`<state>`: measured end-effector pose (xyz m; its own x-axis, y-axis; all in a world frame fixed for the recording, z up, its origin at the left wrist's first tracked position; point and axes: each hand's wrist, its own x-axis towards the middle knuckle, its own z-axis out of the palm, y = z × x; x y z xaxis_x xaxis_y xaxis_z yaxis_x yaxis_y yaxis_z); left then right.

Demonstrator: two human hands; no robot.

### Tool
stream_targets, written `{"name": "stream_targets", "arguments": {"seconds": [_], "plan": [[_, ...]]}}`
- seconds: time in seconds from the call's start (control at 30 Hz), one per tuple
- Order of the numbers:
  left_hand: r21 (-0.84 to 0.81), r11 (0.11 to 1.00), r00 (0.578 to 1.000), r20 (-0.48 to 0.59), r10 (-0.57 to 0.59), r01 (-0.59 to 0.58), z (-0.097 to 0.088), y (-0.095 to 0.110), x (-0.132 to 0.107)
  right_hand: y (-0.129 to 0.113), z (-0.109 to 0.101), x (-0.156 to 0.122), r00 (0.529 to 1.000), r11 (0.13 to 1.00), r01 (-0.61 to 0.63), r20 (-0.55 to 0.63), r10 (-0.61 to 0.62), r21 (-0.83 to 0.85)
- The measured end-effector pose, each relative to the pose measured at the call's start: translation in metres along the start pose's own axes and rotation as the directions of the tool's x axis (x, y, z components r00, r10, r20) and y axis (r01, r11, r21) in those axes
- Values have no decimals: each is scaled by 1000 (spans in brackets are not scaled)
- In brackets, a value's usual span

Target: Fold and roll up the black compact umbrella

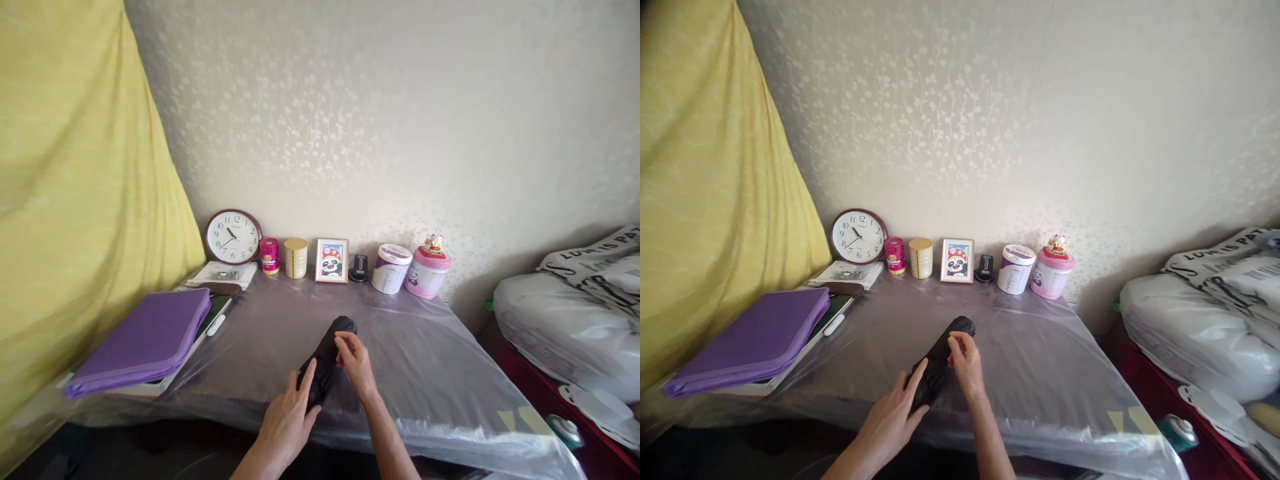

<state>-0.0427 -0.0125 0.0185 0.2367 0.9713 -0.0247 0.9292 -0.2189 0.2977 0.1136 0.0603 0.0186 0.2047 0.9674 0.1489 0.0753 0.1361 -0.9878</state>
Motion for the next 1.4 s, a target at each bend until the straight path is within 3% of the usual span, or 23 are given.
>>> {"name": "stream_targets", "arguments": {"seconds": [0.13,0.3,0.43,0.53,0.63,0.73,0.87,1.03,1.2,1.4], "plan": [[-60,998,1000,9,-20,21,-3,-8,-10,6,-25,-3,983,979,-119,-116,139,165],[-116,993,1000,-24,13,-15,0,-11,-14,2,-27,-5,995,994,-35,-94,44,99],[-139,987,995,-63,72,-81,4,-9,-14,-6,-8,-5,976,973,202,104,-191,-114],[-130,985,993,-52,106,-112,6,-10,-12,-13,3,-4,883,856,434,320,-342,-282],[-107,989,995,-20,103,-104,8,-11,-9,-16,9,-3,811,749,544,465,-355,-378],[-109,990,995,-21,93,-95,13,-13,-7,-15,11,-1,802,689,559,512,-307,-462],[-105,989,994,-42,99,-103,18,-15,-5,-12,11,0,822,706,536,477,-312,-462],[-84,990,992,-53,112,-117,21,-17,-3,-13,-4,-9,864,819,467,367,-344,-334],[-104,988,992,-54,112,-117,20,-18,-3,-4,-51,-20,926,877,343,275,-257,-336],[-198,974,994,-56,98,-108,18,-20,-3,27,-107,-18,994,906,91,-11,-105,-414]]}}
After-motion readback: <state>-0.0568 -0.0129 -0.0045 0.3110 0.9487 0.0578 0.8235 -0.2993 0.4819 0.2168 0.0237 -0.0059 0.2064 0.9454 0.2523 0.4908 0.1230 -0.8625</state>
